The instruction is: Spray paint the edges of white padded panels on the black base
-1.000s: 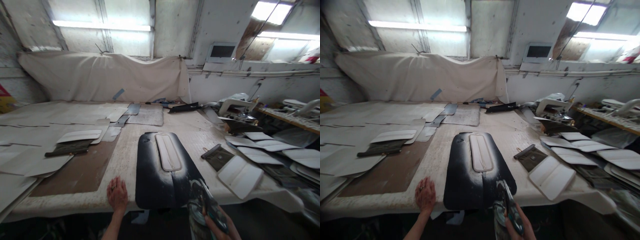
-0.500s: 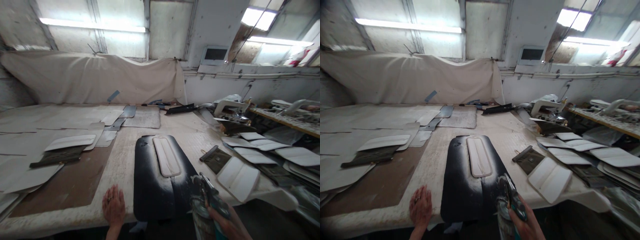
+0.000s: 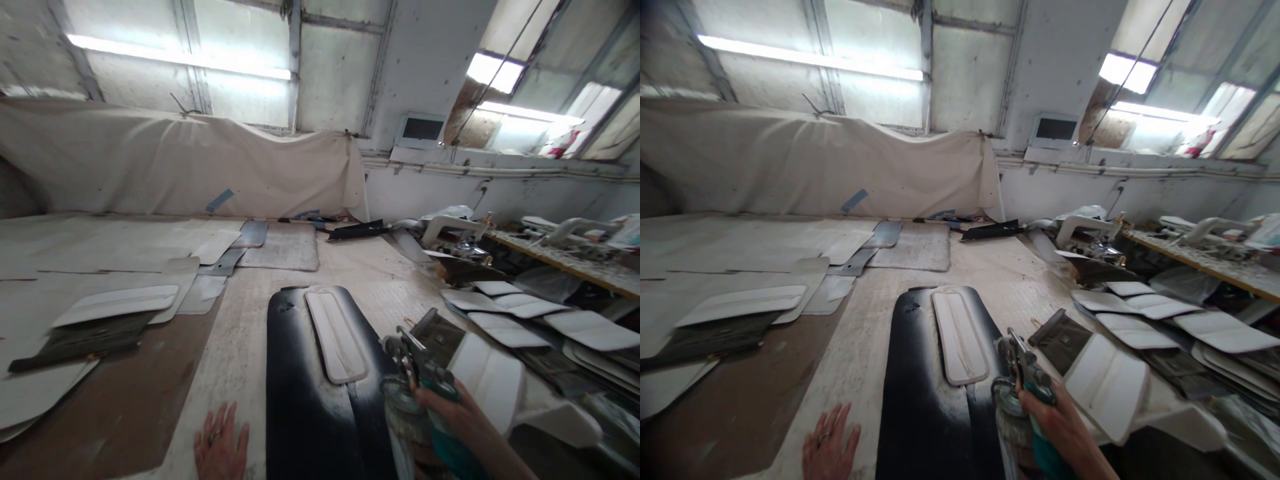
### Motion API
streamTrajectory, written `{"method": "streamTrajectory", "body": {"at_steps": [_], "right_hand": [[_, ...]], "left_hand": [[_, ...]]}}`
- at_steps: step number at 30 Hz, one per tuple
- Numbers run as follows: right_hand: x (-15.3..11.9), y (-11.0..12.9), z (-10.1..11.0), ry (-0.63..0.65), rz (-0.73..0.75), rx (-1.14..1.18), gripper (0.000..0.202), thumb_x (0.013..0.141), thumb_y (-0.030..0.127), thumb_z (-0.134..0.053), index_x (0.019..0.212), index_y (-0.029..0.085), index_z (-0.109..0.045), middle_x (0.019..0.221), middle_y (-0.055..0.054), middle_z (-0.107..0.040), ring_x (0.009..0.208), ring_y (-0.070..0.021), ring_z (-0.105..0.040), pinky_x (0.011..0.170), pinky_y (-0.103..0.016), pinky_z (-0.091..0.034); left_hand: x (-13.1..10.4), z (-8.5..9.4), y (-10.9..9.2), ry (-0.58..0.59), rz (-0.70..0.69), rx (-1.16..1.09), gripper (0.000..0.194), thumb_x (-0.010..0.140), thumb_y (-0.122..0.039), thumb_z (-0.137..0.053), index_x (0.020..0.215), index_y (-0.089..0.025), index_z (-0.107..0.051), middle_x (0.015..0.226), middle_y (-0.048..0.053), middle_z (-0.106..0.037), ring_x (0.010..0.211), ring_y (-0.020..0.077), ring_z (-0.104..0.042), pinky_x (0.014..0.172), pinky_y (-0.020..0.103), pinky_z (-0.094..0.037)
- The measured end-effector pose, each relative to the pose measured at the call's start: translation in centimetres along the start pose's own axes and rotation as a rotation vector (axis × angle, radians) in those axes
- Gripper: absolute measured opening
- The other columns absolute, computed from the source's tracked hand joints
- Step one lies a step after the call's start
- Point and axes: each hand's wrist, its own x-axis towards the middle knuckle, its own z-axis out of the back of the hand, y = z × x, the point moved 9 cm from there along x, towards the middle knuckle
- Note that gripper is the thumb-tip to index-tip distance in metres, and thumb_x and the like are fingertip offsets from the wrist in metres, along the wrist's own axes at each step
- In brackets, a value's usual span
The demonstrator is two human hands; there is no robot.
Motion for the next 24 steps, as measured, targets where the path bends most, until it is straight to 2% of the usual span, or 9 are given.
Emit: {"method": "streamTrajectory", "body": {"at_steps": [2,4,8,12,19,24], "right_hand": [[0.9,0.9,-0.2,0.005,0.006,-0.011,0.016,0.064,0.033,-0.055,0.067,0.02,-0.062,0.065,-0.002,-0.06,0.067,-0.0212,-0.054,0.066,-0.031,-0.044],[1.7,1.7,-0.5,0.012,0.024,-0.013,0.015,0.063,0.034,-0.054,0.062,0.02,-0.06,0.063,-0.003,-0.059,0.065,-0.0211,-0.053,0.064,-0.032,-0.043],[3.2,2.5,-0.9,-0.007,0.03,-0.039,0.014,0.061,0.034,-0.052,0.057,0.021,-0.056,0.066,-0.004,-0.06,0.069,-0.022,-0.052,0.066,-0.033,-0.042],[4.5,2.7,-1.6,0.017,0.005,-0.029,0.013,0.06,0.032,-0.052,0.057,0.02,-0.056,0.062,-0.002,-0.056,0.065,-0.0201,-0.05,0.063,-0.031,-0.04],[7.8,2.8,-2.7,0.089,-0.066,0.036,0.017,0.057,0.035,-0.054,0.051,0.02,-0.049,0.057,0.001,-0.05,0.06,-0.0163,-0.043,0.06,-0.03,-0.035],[10.9,3.9,-3.5,0.145,-0.017,0.063,0.017,0.058,0.033,-0.053,0.05,0.02,-0.046,0.057,0.001,-0.047,0.059,-0.0147,-0.041,0.058,-0.03,-0.033]], "left_hand": [[0.9,0.4,-2.5,-0.069,-0.146,-0.03,0.045,0.083,-0.037,-0.032,0.112,-0.015,-0.06,0.122,0.01,-0.058,0.122,0.0283,-0.042,0.101,0.049,-0.033],[1.3,0.0,-4.5,-0.099,-0.265,-0.07,0.041,0.084,-0.034,-0.035,0.111,-0.016,-0.06,0.12,0.009,-0.06,0.118,0.0244,-0.046,0.098,0.041,-0.039],[0.7,-1.8,-6.4,-0.12,-0.39,-0.078,0.036,0.083,-0.027,-0.042,0.114,-0.018,-0.058,0.116,0.005,-0.062,0.111,0.0206,-0.051,0.091,0.035,-0.045],[0.1,-2.5,-6.5,-0.144,-0.414,-0.077,0.039,0.083,-0.027,-0.043,0.12,-0.019,-0.052,0.12,0.005,-0.06,0.113,0.0208,-0.05,0.087,0.035,-0.047],[0.4,-2.0,-6.5,-0.124,-0.425,-0.078,0.05,0.083,-0.028,-0.043,0.133,-0.022,-0.039,0.127,0.003,-0.056,0.117,0.0203,-0.048,0.088,0.034,-0.047],[0.4,-3.5,-5.8,-0.052,-0.427,-0.022,0.052,0.082,-0.029,-0.046,0.134,-0.022,-0.038,0.127,0.004,-0.056,0.116,0.0221,-0.051,0.084,0.034,-0.049]]}}
